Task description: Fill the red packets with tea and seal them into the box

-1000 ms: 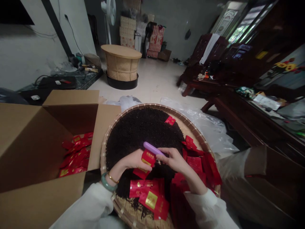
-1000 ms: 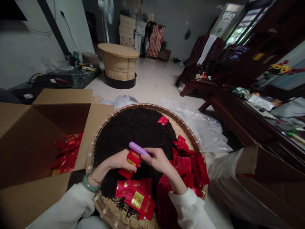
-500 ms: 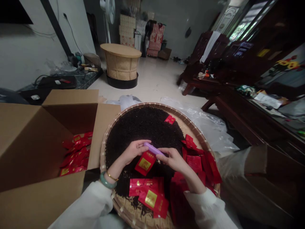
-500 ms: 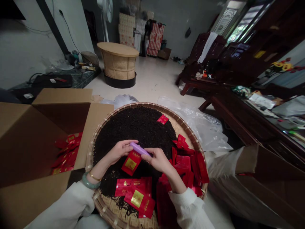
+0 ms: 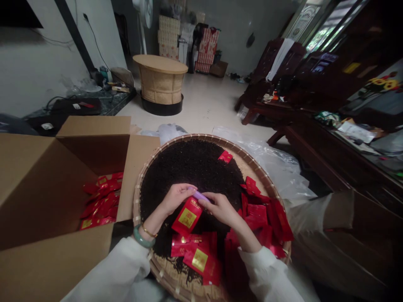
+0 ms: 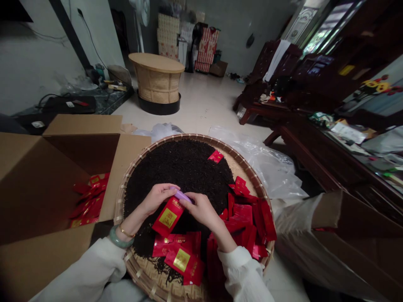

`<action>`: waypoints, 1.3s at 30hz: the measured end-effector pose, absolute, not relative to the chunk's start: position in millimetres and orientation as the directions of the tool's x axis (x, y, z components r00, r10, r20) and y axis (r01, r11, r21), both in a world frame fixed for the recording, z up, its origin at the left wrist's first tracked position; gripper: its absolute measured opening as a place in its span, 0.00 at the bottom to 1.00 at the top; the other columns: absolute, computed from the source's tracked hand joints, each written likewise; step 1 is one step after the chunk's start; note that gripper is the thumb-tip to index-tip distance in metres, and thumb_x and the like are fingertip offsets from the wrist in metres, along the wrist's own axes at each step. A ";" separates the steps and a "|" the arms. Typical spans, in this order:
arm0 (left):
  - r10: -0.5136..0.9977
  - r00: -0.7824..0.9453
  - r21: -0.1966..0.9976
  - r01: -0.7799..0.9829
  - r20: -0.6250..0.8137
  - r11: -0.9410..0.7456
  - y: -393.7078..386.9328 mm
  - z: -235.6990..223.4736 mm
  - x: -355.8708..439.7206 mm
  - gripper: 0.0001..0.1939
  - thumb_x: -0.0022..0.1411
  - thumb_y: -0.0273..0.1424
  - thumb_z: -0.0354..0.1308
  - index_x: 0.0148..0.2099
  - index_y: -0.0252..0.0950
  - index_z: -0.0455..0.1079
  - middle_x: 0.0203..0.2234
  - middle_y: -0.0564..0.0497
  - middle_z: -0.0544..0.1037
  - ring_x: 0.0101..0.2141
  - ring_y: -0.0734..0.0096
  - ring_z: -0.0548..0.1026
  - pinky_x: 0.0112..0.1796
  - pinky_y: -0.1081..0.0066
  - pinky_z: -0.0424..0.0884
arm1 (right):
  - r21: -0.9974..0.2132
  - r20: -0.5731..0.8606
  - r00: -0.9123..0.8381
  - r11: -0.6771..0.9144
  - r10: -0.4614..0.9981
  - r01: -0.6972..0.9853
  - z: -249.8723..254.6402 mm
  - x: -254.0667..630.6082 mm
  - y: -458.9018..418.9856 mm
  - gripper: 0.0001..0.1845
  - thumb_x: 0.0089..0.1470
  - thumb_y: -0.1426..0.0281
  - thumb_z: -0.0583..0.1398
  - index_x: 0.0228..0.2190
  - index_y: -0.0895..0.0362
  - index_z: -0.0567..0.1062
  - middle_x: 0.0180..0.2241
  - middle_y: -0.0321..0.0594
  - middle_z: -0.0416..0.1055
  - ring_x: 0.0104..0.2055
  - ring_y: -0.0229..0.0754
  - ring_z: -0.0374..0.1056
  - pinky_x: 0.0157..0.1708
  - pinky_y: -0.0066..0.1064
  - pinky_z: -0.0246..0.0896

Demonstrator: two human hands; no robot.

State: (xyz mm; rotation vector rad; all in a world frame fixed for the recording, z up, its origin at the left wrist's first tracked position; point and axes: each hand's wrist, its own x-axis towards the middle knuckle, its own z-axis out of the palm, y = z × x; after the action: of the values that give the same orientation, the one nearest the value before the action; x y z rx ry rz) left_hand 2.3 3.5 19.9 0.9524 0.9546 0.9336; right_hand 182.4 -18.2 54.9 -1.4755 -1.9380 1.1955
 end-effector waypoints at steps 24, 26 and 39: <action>0.931 0.287 0.920 -0.251 -0.227 0.302 3.4 18.4 2.0 0.15 0.46 0.35 0.67 0.35 0.31 0.76 0.26 0.49 0.80 0.26 0.71 0.74 0.31 0.74 0.69 | -0.812 -0.188 -0.338 0.048 0.922 0.582 50.2 182.2 -16.1 0.21 0.53 0.58 0.56 0.39 0.59 0.79 0.21 0.36 0.72 0.21 0.37 0.62 0.23 0.26 0.53; 0.931 0.289 0.923 -0.243 -0.225 0.299 3.6 17.7 1.9 0.15 0.47 0.35 0.66 0.36 0.31 0.76 0.27 0.49 0.80 0.26 0.71 0.75 0.31 0.74 0.69 | -0.812 -0.189 -0.337 0.046 0.922 0.582 50.7 182.0 -16.1 0.21 0.54 0.58 0.56 0.39 0.59 0.79 0.21 0.36 0.71 0.21 0.37 0.62 0.23 0.26 0.53; 0.929 0.289 0.915 -0.261 -0.229 0.307 4.6 16.9 2.3 0.14 0.46 0.35 0.67 0.35 0.32 0.76 0.27 0.50 0.80 0.26 0.72 0.74 0.31 0.74 0.69 | -0.812 -0.173 -0.337 0.060 0.925 0.580 49.5 182.1 -16.3 0.21 0.54 0.58 0.56 0.40 0.59 0.79 0.21 0.36 0.71 0.21 0.36 0.61 0.22 0.25 0.52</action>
State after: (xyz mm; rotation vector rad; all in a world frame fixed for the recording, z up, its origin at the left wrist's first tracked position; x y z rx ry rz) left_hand 2.3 4.6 16.9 0.9011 0.9250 0.9572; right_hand 182.1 -16.3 49.5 -1.5025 -1.9502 1.1845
